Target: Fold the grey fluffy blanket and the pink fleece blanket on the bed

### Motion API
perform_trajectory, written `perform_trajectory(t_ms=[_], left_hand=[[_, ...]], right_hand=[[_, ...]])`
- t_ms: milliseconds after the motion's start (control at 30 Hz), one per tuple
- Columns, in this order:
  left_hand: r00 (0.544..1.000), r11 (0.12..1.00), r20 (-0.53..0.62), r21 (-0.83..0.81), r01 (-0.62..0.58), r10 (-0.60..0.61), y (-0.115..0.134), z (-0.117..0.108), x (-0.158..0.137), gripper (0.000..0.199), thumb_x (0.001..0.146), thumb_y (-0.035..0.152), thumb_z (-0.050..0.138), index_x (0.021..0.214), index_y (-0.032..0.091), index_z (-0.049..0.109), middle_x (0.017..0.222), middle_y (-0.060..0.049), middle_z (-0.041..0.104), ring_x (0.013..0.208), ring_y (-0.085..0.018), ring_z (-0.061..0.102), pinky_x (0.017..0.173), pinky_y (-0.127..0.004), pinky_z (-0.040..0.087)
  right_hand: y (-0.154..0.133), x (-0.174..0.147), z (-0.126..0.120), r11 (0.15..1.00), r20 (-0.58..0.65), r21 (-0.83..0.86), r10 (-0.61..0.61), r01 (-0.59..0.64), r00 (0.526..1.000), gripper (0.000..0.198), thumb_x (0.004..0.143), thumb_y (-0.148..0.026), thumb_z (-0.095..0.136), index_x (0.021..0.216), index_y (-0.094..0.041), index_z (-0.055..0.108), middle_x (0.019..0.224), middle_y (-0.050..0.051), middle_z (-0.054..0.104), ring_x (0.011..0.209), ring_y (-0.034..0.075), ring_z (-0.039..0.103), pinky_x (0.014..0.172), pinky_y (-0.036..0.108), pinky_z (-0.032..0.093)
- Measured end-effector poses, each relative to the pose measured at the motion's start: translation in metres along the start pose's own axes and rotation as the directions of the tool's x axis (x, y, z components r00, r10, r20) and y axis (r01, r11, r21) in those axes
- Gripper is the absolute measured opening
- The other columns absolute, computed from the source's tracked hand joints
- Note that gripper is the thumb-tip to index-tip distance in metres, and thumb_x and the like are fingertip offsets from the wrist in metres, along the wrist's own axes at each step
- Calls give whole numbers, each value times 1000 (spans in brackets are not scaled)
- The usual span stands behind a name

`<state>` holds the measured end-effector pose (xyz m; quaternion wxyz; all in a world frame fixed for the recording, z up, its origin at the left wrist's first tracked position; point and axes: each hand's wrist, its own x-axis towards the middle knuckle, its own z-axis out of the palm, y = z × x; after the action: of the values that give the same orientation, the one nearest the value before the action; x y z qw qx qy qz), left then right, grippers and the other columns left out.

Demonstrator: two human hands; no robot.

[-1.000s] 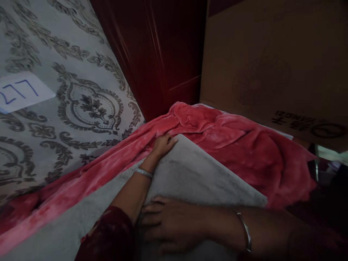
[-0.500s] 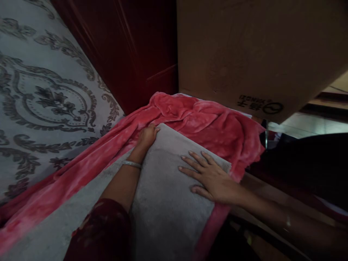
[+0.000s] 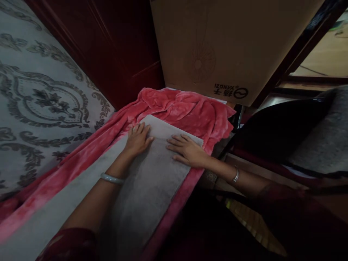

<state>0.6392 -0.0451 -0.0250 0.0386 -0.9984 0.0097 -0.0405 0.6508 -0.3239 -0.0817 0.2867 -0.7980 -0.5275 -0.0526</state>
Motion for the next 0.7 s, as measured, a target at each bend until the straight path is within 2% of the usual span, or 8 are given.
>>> perform_trajectory(t_ms=[100, 167, 200, 300, 367, 533, 600, 700], left_hand=[[989, 989, 46, -37, 140, -139, -5, 7, -15, 60, 99, 42, 41, 152, 15, 44, 161, -19, 38, 150, -33, 33, 119, -54, 29], [973, 971, 13, -52, 232, -231, -14, 7, -13, 55, 99, 39, 39, 145, 10, 52, 153, -21, 48, 143, -32, 44, 115, -49, 36], [962, 961, -12, -52, 272, -272, -18, 6, -9, 53, 99, 37, 39, 140, 8, 56, 147, -22, 54, 137, -32, 49, 113, -46, 39], [916, 917, -46, -32, 398, -399, -26, 2, 5, 49, 98, 36, 38, 124, 6, 67, 127, -24, 66, 121, -34, 60, 103, -44, 47], [887, 888, -55, -15, 459, -459, -27, 0, 13, 49, 98, 38, 40, 115, 5, 71, 121, -25, 68, 116, -36, 62, 99, -44, 49], [865, 872, -108, -62, 486, -489, -28, 6, 20, 42, 94, 39, 48, 107, 8, 73, 115, -23, 70, 110, -35, 63, 96, -44, 50], [862, 868, -110, -93, 487, -495, -30, 8, 22, 37, 93, 37, 50, 106, 11, 73, 113, -19, 71, 107, -33, 64, 95, -42, 50], [851, 853, -93, -141, 502, -517, -34, 7, 26, 36, 93, 35, 49, 107, 12, 72, 109, -16, 73, 101, -30, 65, 93, -39, 50]], right_hand=[[19, 5, -12, 985, -190, 170, 51, -19, 981, 41, 103, -40, 45, 126, -19, 71, 138, 11, 64, 133, 25, 54, 112, 46, 41], [35, 11, -25, 977, -285, 181, 164, -115, 944, 36, 100, -34, 48, 123, -20, 72, 130, 10, 69, 123, 24, 61, 107, 43, 45], [42, 15, -31, 969, -290, 158, 232, -192, 928, 35, 98, -30, 51, 124, -20, 72, 128, 9, 70, 120, 24, 62, 106, 42, 45], [58, 31, -43, 906, -149, 46, 422, -420, 894, 36, 93, -23, 56, 124, -17, 71, 123, 10, 72, 111, 25, 65, 97, 37, 48], [63, 43, -44, 876, -51, -23, 481, -482, 875, 36, 93, -23, 56, 125, -15, 71, 122, 11, 72, 107, 24, 66, 91, 32, 48], [67, 76, -38, 904, 71, 4, 425, -427, 902, 29, 95, -25, 56, 114, -15, 75, 113, 9, 74, 98, 19, 65, 81, 26, 44], [68, 87, -35, 901, 107, 28, 427, -432, 898, 25, 93, -25, 60, 110, -14, 75, 104, 8, 74, 89, 17, 64, 74, 24, 41], [71, 95, -29, 884, 96, 30, 462, -466, 882, 20, 89, -22, 65, 104, -12, 74, 95, 6, 73, 81, 15, 59, 67, 24, 36]])
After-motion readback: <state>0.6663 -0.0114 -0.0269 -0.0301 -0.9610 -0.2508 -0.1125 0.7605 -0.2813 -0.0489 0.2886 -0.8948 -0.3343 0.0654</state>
